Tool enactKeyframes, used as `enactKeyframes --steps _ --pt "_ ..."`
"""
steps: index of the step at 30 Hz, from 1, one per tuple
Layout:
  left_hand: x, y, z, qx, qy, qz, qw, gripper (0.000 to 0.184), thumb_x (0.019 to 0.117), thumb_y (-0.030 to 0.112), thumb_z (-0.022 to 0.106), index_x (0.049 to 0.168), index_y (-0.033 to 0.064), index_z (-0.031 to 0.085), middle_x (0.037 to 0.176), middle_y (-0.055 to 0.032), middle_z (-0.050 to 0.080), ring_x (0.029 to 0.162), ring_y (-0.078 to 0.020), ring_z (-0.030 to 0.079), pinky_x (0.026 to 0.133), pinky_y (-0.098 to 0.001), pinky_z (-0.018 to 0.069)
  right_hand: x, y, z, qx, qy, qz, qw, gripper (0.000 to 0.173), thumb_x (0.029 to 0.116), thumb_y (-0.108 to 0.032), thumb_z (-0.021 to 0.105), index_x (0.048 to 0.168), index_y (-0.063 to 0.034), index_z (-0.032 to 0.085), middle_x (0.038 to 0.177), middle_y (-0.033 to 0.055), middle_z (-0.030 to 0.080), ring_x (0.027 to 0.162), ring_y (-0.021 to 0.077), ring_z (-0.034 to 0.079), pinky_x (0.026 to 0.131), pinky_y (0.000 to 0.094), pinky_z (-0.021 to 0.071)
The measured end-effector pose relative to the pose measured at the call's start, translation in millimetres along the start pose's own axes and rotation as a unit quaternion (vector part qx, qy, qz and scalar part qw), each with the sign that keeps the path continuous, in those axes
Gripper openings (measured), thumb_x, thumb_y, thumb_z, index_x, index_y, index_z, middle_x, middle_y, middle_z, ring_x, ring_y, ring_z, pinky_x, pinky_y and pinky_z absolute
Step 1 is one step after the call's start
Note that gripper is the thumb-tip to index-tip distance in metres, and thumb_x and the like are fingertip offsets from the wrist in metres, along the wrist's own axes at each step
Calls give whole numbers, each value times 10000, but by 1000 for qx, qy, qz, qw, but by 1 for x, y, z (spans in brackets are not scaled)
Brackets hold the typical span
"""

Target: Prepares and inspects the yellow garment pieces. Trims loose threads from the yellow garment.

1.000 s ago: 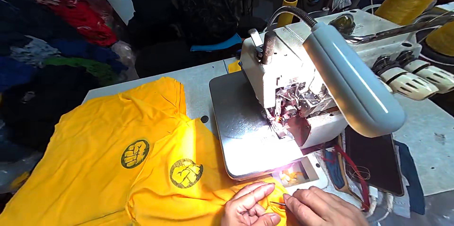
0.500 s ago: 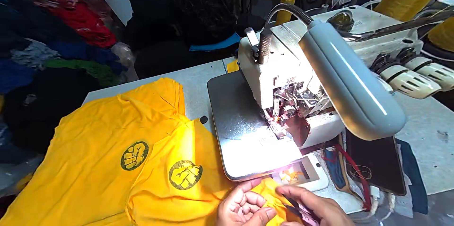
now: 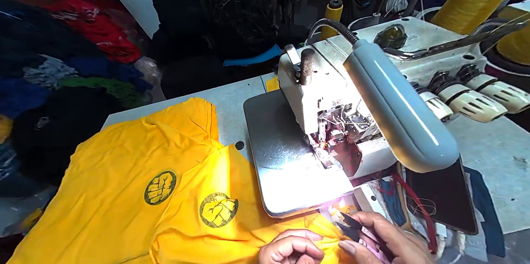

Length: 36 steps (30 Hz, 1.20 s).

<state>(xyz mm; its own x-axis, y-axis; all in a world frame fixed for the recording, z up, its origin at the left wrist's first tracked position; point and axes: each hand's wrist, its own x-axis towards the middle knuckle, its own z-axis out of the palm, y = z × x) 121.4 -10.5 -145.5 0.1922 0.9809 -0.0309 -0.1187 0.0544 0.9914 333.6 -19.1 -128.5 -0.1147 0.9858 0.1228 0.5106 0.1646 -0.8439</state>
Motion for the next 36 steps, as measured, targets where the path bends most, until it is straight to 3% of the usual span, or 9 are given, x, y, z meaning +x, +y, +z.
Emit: enactKeyframes --steps 7,10,14,17,18,21,23,28,36 --pt "1 7 0 16 -12 -64 998 434 824 -93 745 1252 -79 672 1250 -102 698 777 -23 659 712 -208 582 -4 1 -1 -165 -15 -152 975 226 1009 -238 662 1079 -31 721 808 149 663 681 250 663 558 345 537" --pt "1 12 4 -17 5 -85 996 540 813 -135 728 1327 -121 566 1038 -60 741 777 -83 705 742 -266 617 -8 -9 0 -25 -15 -75 997 283 982 -204 701 1111 48 701 805 164 678 653 177 611 586 278 515" --pt "-1 17 7 -35 46 -115 992 526 815 -141 723 1315 -95 566 883 -29 757 777 -102 729 759 -292 624 -8 -10 9 141 -57 36 988 473 921 -198 776 1272 88 639 872 153 695 663 99 564 617 255 492" --pt "-3 16 6 -65 53 -123 989 483 841 -140 693 1305 -93 568 880 -34 765 787 -108 734 770 -296 621 -2 -2 17 191 -47 121 973 151 922 -129 718 1021 -18 689 737 -40 615 589 -24 501 542 170 415" --pt "-3 17 5 -72 63 -127 987 474 841 -142 687 1298 -88 570 870 -33 765 780 -107 734 762 -295 620 -1 0 20 171 -18 115 978 157 919 -137 720 1018 -26 669 714 -46 580 578 -18 487 531 173 406" --pt "-4 18 5 -80 98 -136 983 456 840 -141 689 1277 -69 582 860 -32 768 777 -107 738 759 -294 621 -5 1 23 52 25 8 998 535 923 -261 769 1290 75 573 808 122 635 645 140 574 583 293 508" --pt "-4 17 5 -79 97 -133 983 460 838 -141 690 1280 -68 583 877 -37 773 791 -109 742 766 -296 622 -8 1 23 32 3 -56 998 411 983 -222 699 1275 55 618 882 188 656 690 194 609 609 315 532" --pt "-3 18 5 -51 55 -112 991 472 840 -140 688 1297 -94 579 914 -38 781 811 -103 745 778 -286 621 -8 8 17 -46 -7 -177 983 267 1003 -194 669 1195 -13 712 854 168 659 722 226 645 624 300 540" --pt "-1 23 2 -17 20 -107 994 498 841 -136 696 1321 -106 566 932 -36 778 812 -97 741 779 -280 622 -2 14 10 -61 -28 -193 979 244 992 -193 685 1181 -46 728 869 148 675 751 214 661 641 297 546"
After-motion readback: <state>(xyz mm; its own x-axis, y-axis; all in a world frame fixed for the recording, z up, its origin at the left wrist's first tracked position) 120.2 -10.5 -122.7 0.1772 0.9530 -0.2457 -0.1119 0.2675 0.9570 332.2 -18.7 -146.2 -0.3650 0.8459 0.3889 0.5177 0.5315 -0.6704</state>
